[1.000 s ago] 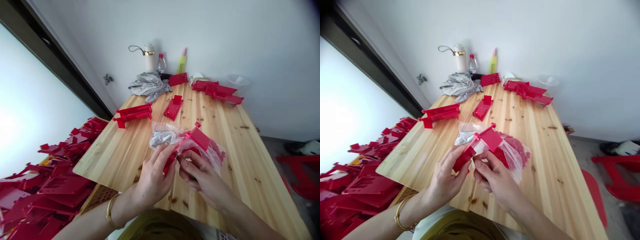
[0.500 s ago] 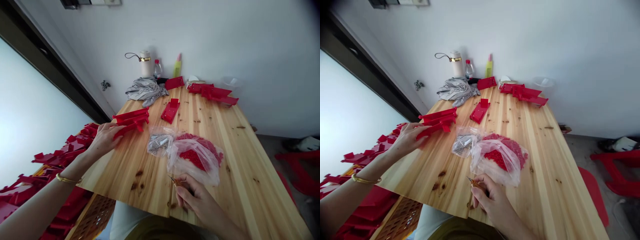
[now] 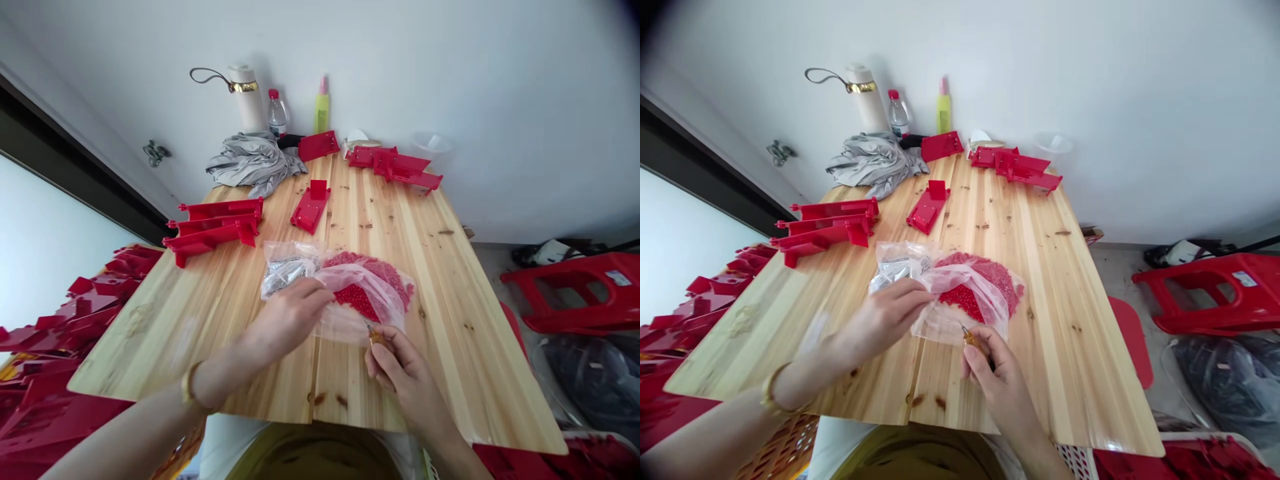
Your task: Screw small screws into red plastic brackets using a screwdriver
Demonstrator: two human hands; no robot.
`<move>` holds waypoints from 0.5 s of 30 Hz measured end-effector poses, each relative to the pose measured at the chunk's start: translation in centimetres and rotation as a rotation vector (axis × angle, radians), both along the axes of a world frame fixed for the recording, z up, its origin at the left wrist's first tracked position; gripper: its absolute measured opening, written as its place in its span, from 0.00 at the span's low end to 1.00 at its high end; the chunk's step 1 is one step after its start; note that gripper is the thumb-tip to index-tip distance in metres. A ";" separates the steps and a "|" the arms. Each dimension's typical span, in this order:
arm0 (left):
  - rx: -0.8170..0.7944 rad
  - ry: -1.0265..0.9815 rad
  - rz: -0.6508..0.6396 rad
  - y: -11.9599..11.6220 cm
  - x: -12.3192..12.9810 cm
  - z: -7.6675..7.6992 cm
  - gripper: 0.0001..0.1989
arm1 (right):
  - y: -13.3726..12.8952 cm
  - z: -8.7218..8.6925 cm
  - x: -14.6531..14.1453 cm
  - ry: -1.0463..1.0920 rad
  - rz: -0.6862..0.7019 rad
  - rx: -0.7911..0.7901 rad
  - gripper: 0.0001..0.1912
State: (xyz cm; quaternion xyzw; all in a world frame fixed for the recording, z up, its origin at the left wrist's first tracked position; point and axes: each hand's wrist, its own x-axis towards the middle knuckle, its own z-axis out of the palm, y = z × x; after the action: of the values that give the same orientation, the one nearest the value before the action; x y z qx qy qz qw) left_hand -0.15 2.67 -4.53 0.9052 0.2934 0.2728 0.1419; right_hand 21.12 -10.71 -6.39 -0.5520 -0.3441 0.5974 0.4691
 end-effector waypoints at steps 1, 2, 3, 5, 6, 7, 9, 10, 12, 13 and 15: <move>-0.036 0.054 -0.020 -0.3 1.7 -0.6 0.10 | 0.0 -0.2 0.3 0.009 -0.024 0.003 0.18; -0.055 0.122 -0.014 -0.4 3.1 -1.2 0.10 | -0.1 -0.3 0.6 0.004 -0.038 0.011 0.18; -0.062 0.196 0.008 -0.2 4.1 -1.7 0.10 | -0.2 -0.5 0.8 -0.014 -0.049 0.021 0.18; -0.059 0.333 0.059 0.4 5.2 -2.3 0.09 | -0.4 -0.7 1.1 -0.055 -0.060 0.033 0.17; -0.049 0.377 0.077 0.6 5.4 -2.4 0.09 | -0.5 -0.7 1.2 -0.066 -0.063 0.030 0.17; -0.040 0.404 0.086 0.8 5.5 -2.5 0.09 | -0.7 -0.8 1.2 -0.067 -0.065 0.023 0.17; -0.032 0.410 0.088 0.8 5.5 -2.5 0.09 | -0.8 -0.9 1.0 -0.052 -0.060 -0.002 0.17; -0.037 0.391 0.089 0.7 5.5 -2.5 0.10 | -0.8 -1.0 0.9 -0.055 -0.047 -0.006 0.17; -0.079 0.292 0.091 0.3 5.4 -2.5 0.10 | -0.7 -1.1 0.8 -0.108 -0.012 0.022 0.16; -0.128 0.201 0.092 0.0 5.3 -2.5 0.09 | -0.6 -1.0 0.8 -0.157 0.015 0.052 0.16; -0.327 -0.052 0.104 -0.7 5.0 -2.3 0.07 | -0.2 -0.9 0.8 -0.275 0.069 0.123 0.14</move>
State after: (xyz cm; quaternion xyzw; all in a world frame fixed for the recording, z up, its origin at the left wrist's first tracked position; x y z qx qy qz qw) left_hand 4.88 1.98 -6.87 0.8463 0.3764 0.2517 0.2805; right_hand 21.97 -10.94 -7.25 -0.5866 -0.4600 0.5095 0.4297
